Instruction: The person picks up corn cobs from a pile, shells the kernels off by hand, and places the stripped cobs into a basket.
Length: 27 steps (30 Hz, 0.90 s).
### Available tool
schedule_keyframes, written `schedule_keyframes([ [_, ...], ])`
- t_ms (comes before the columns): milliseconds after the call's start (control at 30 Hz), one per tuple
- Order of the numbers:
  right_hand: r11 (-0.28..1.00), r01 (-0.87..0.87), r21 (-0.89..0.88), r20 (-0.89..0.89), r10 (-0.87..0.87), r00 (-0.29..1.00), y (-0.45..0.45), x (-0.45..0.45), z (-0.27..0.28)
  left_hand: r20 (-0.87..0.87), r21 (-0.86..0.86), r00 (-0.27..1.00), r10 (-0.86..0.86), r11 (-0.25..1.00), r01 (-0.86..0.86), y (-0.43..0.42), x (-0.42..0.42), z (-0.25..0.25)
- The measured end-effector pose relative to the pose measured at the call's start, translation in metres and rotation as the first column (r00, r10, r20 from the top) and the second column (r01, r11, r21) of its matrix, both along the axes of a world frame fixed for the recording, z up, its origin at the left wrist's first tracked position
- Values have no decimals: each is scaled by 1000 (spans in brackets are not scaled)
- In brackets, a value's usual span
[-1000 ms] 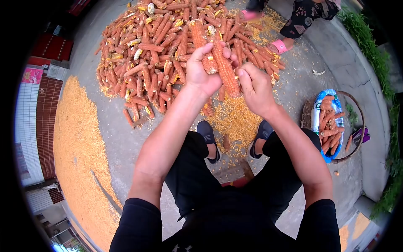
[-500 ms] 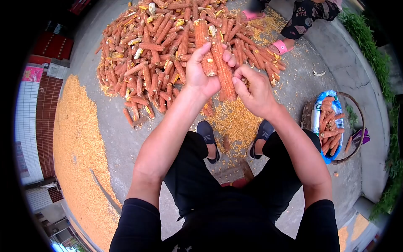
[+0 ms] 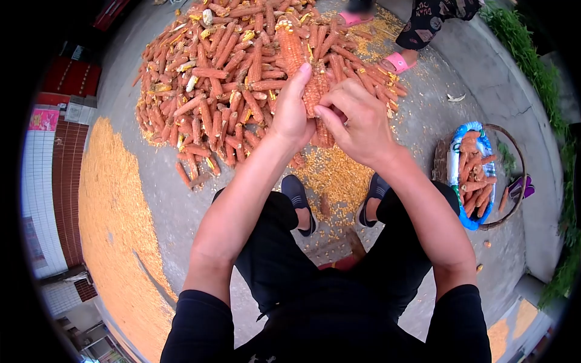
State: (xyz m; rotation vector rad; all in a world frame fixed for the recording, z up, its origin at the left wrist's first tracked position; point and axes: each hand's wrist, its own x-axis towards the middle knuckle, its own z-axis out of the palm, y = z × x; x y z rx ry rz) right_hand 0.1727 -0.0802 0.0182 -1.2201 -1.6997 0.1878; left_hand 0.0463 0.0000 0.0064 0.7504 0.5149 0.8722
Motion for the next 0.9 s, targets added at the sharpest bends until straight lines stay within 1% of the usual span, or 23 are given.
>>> schedule_keyframes([
  [67,998,-8,-65,34,11,999,-2,-1,2,-23,-44,999,25,999,-26,-1,1,2],
  [133,996,22,-92,-128,-34,991,-1,1,5,-31,-93,999,21,995,-24,0,0,-1],
  [167,993,36,-111,-205,-59,977,0,3,5,-54,-33,999,6,999,-8,1,0,-3],
  [200,989,17,-145,-325,-64,944,3,6,2,-75,25,997,-7,1000,9,2,0,-5],
  [267,980,-33,-196,-549,-82,832,13,14,-4,-143,125,990,-7,992,25,-2,4,1],
  [300,977,-21,-212,-492,-88,866,13,19,-6,-191,165,982,6,986,26,-8,6,4],
  [333,969,-18,-247,-497,-110,861,12,19,-4,-238,204,971,22,979,28,-13,8,7],
  [400,948,-15,-318,-503,-155,850,10,19,-3,-234,231,971,-48,967,104,-14,7,1],
  [467,947,-84,-311,-550,-107,828,10,21,-5,-250,247,962,-110,953,173,-10,2,-1],
  [600,937,-198,-289,-634,-32,773,8,23,-4,-207,184,962,-179,959,218,-11,-2,-3],
  [667,927,-269,-263,-718,-2,696,9,26,-2,-159,180,960,-231,949,259,-7,-4,-3],
  [700,922,-300,-246,-756,11,655,9,29,-1,-169,187,952,-254,940,284,-6,-5,-2],
  [767,937,-212,-277,-690,-40,723,9,37,7,-182,195,934,-307,920,340,-9,-6,-1],
  [800,942,-166,-291,-655,-70,753,9,41,10,-215,212,922,-321,906,366,-10,-5,0],
  [867,958,-128,-256,-659,-76,748,11,42,11,-284,239,892,-350,876,420,-13,-5,1],
  [900,962,-108,-249,-651,-84,754,12,44,10,-354,251,878,-323,871,421,-14,-5,-1],
])
